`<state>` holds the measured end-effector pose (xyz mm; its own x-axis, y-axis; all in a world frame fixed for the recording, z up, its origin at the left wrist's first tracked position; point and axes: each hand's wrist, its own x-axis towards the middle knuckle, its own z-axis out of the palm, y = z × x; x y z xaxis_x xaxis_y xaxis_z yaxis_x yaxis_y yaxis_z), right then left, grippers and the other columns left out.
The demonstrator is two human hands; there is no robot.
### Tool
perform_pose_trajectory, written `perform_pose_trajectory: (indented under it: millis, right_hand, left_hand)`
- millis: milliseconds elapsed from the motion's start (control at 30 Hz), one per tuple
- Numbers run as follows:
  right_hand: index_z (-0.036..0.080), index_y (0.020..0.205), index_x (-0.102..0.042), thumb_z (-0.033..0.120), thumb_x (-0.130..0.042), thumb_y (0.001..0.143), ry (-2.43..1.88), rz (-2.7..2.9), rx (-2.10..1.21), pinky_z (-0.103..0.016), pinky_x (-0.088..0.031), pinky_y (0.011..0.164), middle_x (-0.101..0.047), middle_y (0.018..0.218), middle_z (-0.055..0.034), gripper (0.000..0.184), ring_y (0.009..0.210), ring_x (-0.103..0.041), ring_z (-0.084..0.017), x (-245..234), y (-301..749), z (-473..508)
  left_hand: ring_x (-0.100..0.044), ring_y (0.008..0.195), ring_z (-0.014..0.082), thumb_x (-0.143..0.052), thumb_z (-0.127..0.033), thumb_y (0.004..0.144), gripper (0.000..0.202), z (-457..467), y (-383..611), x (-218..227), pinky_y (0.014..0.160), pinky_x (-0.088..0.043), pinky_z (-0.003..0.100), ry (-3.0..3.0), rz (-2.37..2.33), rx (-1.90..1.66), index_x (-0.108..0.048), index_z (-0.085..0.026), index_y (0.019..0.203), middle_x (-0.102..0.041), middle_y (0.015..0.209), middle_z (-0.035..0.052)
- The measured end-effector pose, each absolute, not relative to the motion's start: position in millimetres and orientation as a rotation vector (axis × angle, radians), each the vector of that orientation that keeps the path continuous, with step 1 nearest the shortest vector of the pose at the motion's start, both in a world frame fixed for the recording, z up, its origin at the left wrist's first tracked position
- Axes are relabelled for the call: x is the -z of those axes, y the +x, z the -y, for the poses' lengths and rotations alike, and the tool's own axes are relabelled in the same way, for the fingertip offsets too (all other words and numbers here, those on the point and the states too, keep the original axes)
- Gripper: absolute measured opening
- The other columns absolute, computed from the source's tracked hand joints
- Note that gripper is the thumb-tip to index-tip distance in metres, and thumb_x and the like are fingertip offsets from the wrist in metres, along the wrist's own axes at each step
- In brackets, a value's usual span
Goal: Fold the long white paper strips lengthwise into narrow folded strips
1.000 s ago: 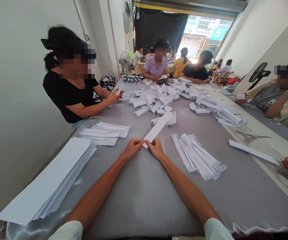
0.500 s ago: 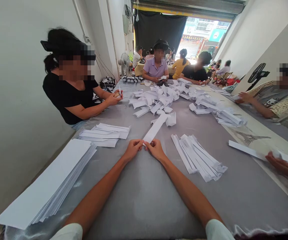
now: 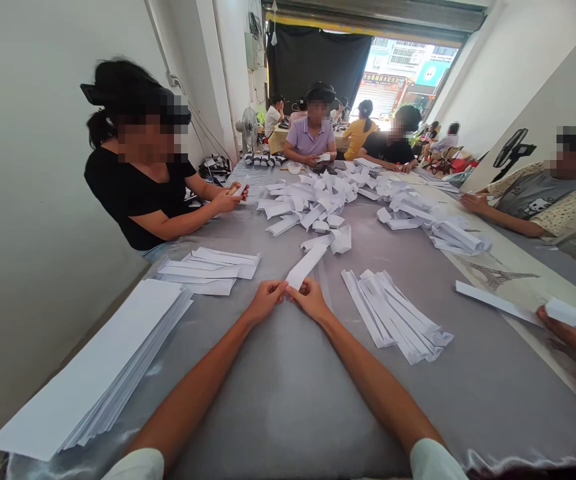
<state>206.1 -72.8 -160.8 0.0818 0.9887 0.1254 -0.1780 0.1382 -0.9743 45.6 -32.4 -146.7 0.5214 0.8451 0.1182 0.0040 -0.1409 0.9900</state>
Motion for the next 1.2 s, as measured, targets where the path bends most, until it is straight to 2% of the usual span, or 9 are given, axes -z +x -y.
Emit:
perform_pose_trajectory:
  millis: [67,200,367,600,733,867,1033,1200]
  right_hand:
    - [0.019,0.091,-0.076,0.059,-0.085,0.076,-1.034,1.13,-1.131,-0.026,-0.05,0.055,-0.075,0.075,-0.0027,0.044,0.058,-0.061,-0.014,163.2,206.7,72.4]
    - [0.017,0.087,-0.075,0.063,-0.075,0.087,-1.094,1.251,-1.09,-0.024,-0.041,0.052,-0.067,0.061,0.0003,0.046,0.053,-0.055,-0.013,164.9,210.7,73.3]
    - [0.018,0.081,-0.069,0.067,-0.065,0.094,-1.141,1.371,-1.043,-0.026,-0.034,0.052,-0.062,0.056,0.002,0.051,0.051,-0.049,-0.013,166.4,214.3,74.7]
    - [0.02,0.077,-0.061,0.074,-0.047,0.101,-1.177,1.405,-1.0,-0.028,-0.036,0.055,-0.058,0.055,0.0028,0.06,0.052,-0.05,-0.014,167.2,213.5,74.7]
    - [0.02,0.076,-0.061,0.076,-0.046,0.1,-1.203,1.418,-0.965,-0.028,-0.037,0.058,-0.057,0.054,0.0031,0.063,0.053,-0.051,-0.015,167.1,213.9,74.8]
    - [0.021,0.068,-0.057,0.078,-0.046,0.099,-1.217,1.421,-0.949,-0.028,-0.036,0.058,-0.055,0.051,0.0028,0.066,0.051,-0.048,-0.014,167.8,214.2,74.6]
    - [0.022,0.058,-0.054,0.079,-0.033,0.102,-1.199,1.393,-0.951,-0.029,-0.036,0.059,-0.052,0.048,0.001,0.075,0.051,-0.046,-0.014,167.8,214.0,73.5]
    - [0.023,0.057,-0.054,0.077,-0.039,0.101,-1.157,1.368,-0.967,-0.029,-0.036,0.059,-0.054,0.051,0.0006,0.072,0.053,-0.047,-0.015,165.9,214.5,73.7]
  left_hand:
    - [-0.037,0.053,0.0098,-0.064,-0.069,0.09,0.059,33.2,45.9,146.4,0.054,-0.027,0.026,1.54,-0.768,-0.883,-0.057,-0.017,0.064,-0.048,0.056,-0.003]
    - [-0.037,0.054,0.01,-0.065,-0.069,0.091,0.057,33.8,46.8,149.1,0.054,-0.027,0.026,1.517,-0.804,-0.93,-0.058,-0.017,0.067,-0.049,0.057,-0.0031]
    - [-0.037,0.053,0.0101,-0.064,-0.066,0.092,0.055,32.9,47.3,152.8,0.054,-0.027,0.027,1.485,-0.821,-0.952,-0.059,-0.017,0.068,-0.048,0.056,-0.0039]
    - [-0.037,0.053,0.0101,-0.069,-0.066,0.089,0.058,32.4,45.1,150.4,0.055,-0.026,0.027,1.501,-0.792,-0.902,-0.058,-0.017,0.061,-0.047,0.054,-0.0031]
    - [-0.038,0.053,0.0106,-0.066,-0.067,0.09,0.058,32.5,45.6,150.5,0.054,-0.025,0.028,1.484,-0.796,-0.895,-0.057,-0.017,0.061,-0.049,0.055,-0.002]
    - [-0.035,0.053,0.01,-0.067,-0.067,0.09,0.058,32.0,46.4,151.6,0.054,-0.024,0.027,1.47,-0.787,-0.894,-0.054,-0.018,0.061,-0.045,0.055,-0.0035]
    - [-0.033,0.054,0.0096,-0.074,-0.063,0.087,0.055,31.3,45.1,152.7,0.055,-0.024,0.027,1.455,-0.756,-0.89,-0.055,-0.018,0.061,-0.043,0.055,-0.0042]
    - [-0.033,0.053,0.0093,-0.075,-0.061,0.087,0.053,30.5,44.6,153.5,0.054,-0.022,0.026,1.414,-0.757,-0.889,-0.057,-0.017,0.063,-0.043,0.055,-0.0043]
